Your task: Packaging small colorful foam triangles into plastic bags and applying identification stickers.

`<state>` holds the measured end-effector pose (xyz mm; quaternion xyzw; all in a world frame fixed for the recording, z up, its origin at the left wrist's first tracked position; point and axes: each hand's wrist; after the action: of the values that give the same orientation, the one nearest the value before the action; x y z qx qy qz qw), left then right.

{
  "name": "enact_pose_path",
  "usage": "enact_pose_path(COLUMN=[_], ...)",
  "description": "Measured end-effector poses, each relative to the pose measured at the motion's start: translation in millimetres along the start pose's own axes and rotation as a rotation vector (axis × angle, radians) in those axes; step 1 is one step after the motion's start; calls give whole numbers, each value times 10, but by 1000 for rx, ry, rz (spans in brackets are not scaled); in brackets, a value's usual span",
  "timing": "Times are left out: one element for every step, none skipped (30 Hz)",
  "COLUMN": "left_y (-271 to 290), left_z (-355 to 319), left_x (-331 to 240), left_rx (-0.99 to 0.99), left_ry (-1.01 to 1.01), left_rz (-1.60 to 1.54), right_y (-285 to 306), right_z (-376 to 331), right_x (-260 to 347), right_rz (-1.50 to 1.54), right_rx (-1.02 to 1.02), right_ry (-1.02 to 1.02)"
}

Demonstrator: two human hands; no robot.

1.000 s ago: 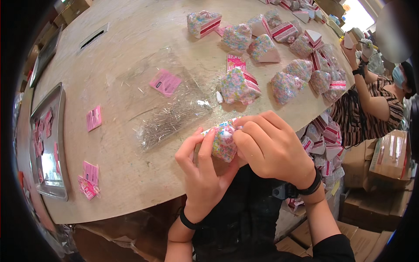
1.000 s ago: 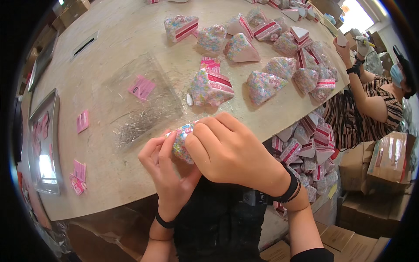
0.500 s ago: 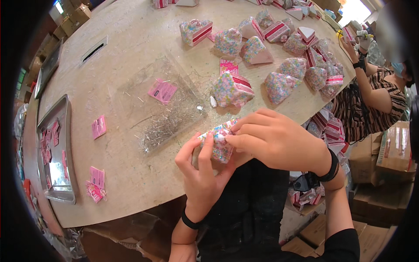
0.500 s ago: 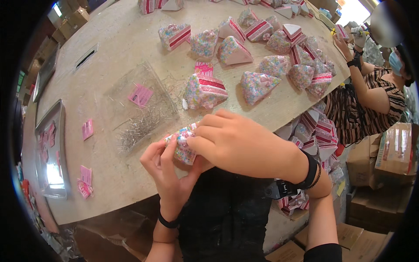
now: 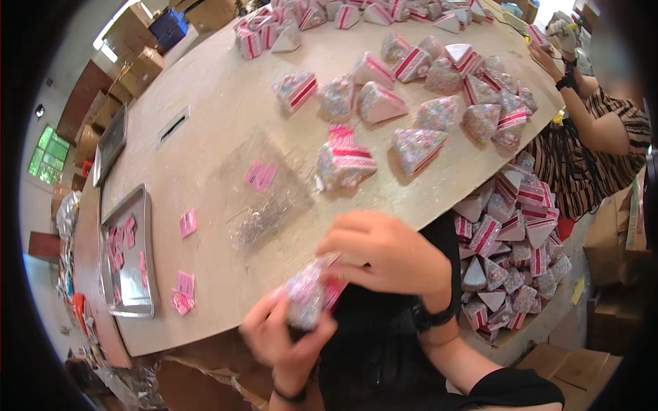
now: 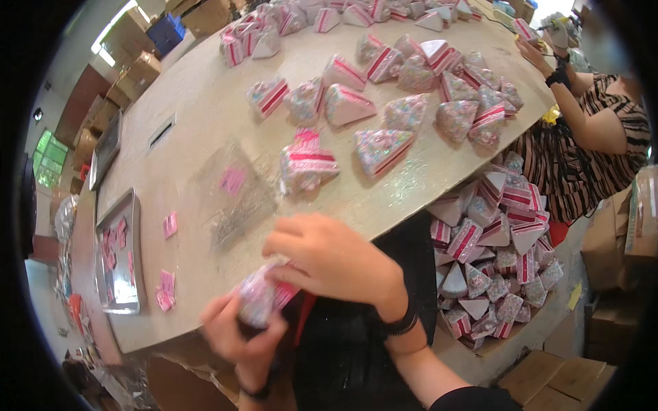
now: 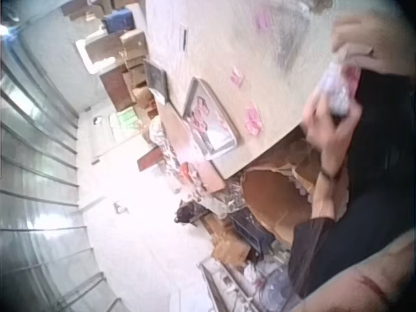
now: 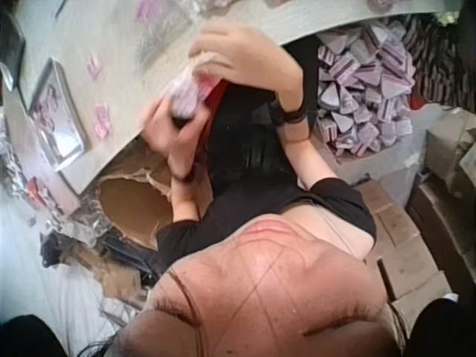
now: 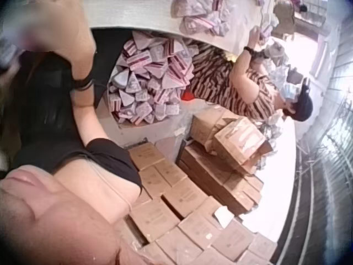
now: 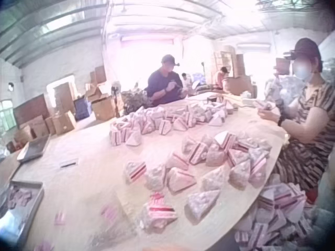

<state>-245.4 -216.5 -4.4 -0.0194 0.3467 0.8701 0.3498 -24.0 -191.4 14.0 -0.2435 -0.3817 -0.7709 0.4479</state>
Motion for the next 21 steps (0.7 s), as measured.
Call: enact_pose_path(left_y=[412,744,1171,1343,1631,1699,1881,2061,2143,2188,2296,2277,2134,2115,1635,1460,1172,939,718,473,401], left_z=[222,23,27,392,309,299,206,-8,-201,-322,-424,-450,-520,-458,33,-31,135,237,398,440,508], left_x=[-44,130,177,-173,-133,-156,-78,57,-3,-134,-43,-30,71,-29,-213,-159,-193,-214,-307,-265,-333], left_rx=[100,-134,-122,-86,-64,-22,112,232,410,586,738,726,775,769,870,851,835,767,676,673,669], left_ry=[-278,-51,-104,-197,-50,131,268,161,156,154,528,544,568,584,784,543,451,288,159,89,57], left_rz=[139,156,453,694,897,1050,1200,1412,1705,2008,1807,1824,1405,1034,805,707,565,436,285,229,212], right_y=[37,-48,-86,-142,-112,-82,-34,41,47,66,104,154,193,242,284,390,399,415,439,448,420], right_z=[-75,-132,-188,-237,-286,-349,-408,-456,-446,-404,-390,-399,-472,-467,-476,-460,-468,-485,-499,-497,-494], right_x=[50,81,38,-33,-128,-253,-363,-449,-435,-416,-373,-327,-342,-325,-323,-305,-305,-310,-324,-353,-400], right_rz=[-7,39,62,68,-39,-168,-152,-150,-274,-382,-335,-316,-269,-176,-188,-241,-306,-303,-285,-260,-254], right_rx=[-19,-19,-15,-10,-34,-56,-39,-45,-74,-113,-125,-126,-99,-83,-68,-97,-117,-124,-84,-42,-3], right_ry=[8,-57,-133,-121,-55,-2,-92,-101,-104,-96,-113,-98,-161,-206,-201,-203,-207,-211,-248,-276,-211])
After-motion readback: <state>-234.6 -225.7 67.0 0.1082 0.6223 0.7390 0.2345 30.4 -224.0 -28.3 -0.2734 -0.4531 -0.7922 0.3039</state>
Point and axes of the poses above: each hand's wrist, its own z-axis towards the middle knuckle, its own y-axis out of the back of the hand, x = y × z, and after that the axes turned 13 degrees about -x, right-handed
